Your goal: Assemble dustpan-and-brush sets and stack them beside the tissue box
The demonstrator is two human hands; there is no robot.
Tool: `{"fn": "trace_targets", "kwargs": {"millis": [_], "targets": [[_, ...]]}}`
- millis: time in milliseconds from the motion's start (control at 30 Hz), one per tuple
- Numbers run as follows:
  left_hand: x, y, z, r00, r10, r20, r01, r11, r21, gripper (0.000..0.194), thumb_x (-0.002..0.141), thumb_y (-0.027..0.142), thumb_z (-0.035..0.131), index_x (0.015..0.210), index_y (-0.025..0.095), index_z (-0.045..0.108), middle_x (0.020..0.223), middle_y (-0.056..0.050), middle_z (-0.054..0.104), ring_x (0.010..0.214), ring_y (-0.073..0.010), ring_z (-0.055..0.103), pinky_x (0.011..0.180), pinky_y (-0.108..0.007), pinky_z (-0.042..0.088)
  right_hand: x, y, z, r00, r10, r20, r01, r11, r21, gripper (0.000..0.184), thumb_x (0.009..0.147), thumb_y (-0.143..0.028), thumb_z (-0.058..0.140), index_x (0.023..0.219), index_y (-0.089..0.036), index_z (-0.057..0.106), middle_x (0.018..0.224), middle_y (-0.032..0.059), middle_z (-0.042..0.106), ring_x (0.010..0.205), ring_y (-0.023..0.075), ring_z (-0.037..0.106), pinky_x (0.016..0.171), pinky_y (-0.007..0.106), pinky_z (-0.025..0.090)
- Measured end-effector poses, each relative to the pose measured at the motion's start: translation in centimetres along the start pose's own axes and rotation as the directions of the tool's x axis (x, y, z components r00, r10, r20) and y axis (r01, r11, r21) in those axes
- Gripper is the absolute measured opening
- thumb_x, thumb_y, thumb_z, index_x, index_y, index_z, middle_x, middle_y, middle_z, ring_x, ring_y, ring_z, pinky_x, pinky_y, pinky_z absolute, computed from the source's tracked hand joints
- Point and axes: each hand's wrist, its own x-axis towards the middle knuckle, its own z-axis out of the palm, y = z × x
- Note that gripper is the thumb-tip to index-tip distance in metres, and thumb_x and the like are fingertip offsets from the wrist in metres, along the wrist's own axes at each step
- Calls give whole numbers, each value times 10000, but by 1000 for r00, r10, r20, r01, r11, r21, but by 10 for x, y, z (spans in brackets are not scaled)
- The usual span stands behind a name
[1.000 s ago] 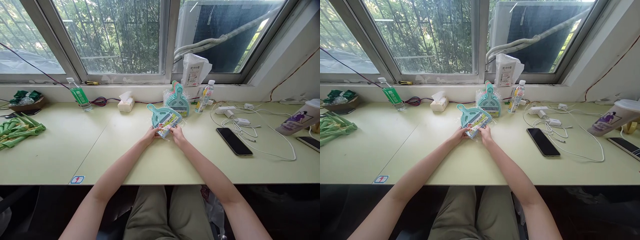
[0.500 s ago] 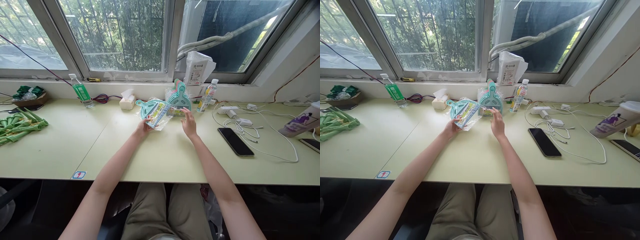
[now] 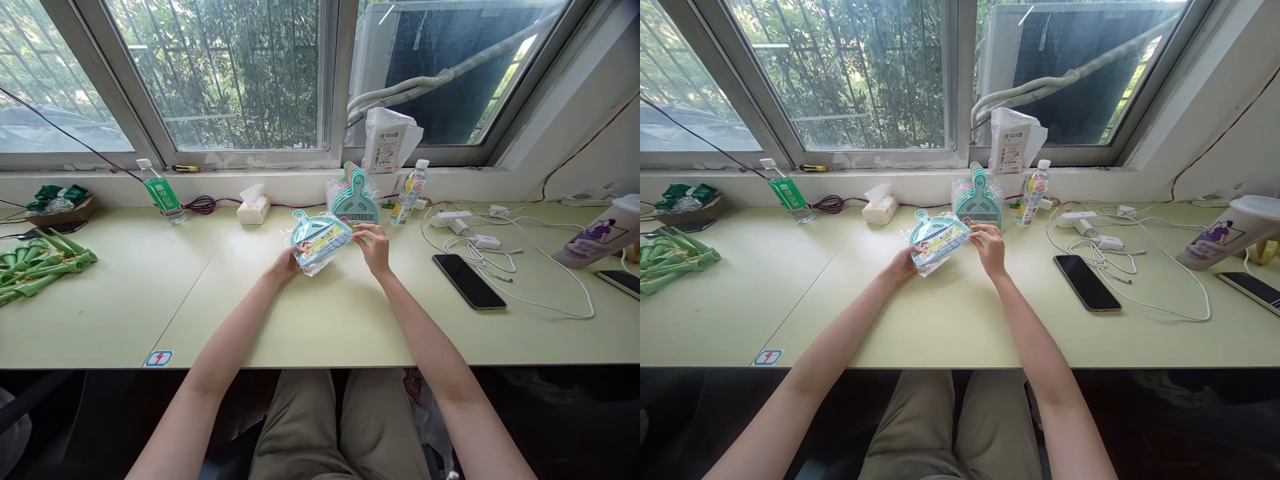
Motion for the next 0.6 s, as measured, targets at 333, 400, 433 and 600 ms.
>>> {"fn": "trace_targets", "kwargs": {"millis": [333, 400, 433, 600], "targets": [[-11, 6, 0, 953, -156, 261, 71, 949, 308, 371, 778, 266, 617, 1122, 128, 600, 988, -142, 730, 818, -272, 726, 705, -355, 590, -1, -6, 1, 989, 136, -60, -128, 984, 125, 140, 835, -358, 650, 806, -244, 725, 1102, 62, 657, 1115, 249, 555, 1032, 454, 415], [-12, 6, 0, 948, -163, 273, 69, 944, 323, 396, 773, 262, 614, 1143, 121, 597, 1018, -157, 724, 832, -280, 725, 709, -359, 588, -3, -4, 4, 989, 146, -23, -140, 975, 174, 133, 841, -342, 638, 847, -245, 728, 1179, 65, 618, 1149, 238, 547, 1007, 418, 447], [-12, 6, -1, 949, -164, 268, 70, 942, 328, 398, 770, 256, 612, 1143, 119, 597, 1014, -158, 725, 826, -279, 725, 707, -358, 587, -4, -2, 5, 987, 160, 4, -158, 964, 212, 139, 845, -326, 629, 908, -249, 726, 1229, 66, 595, 1166, 231, 541, 988, 396, 464], [-8, 2, -2, 969, -147, 199, 72, 937, 341, 392, 731, 232, 628, 1106, 116, 611, 906, -129, 738, 714, -250, 719, 651, -331, 579, -4, 11, 15, 858, 431, 277, -512, 743, 431, 563, 779, -216, 653, 1326, -257, 522, 1243, 75, 623, 1090, 197, 596, 936, 384, 498]]}}
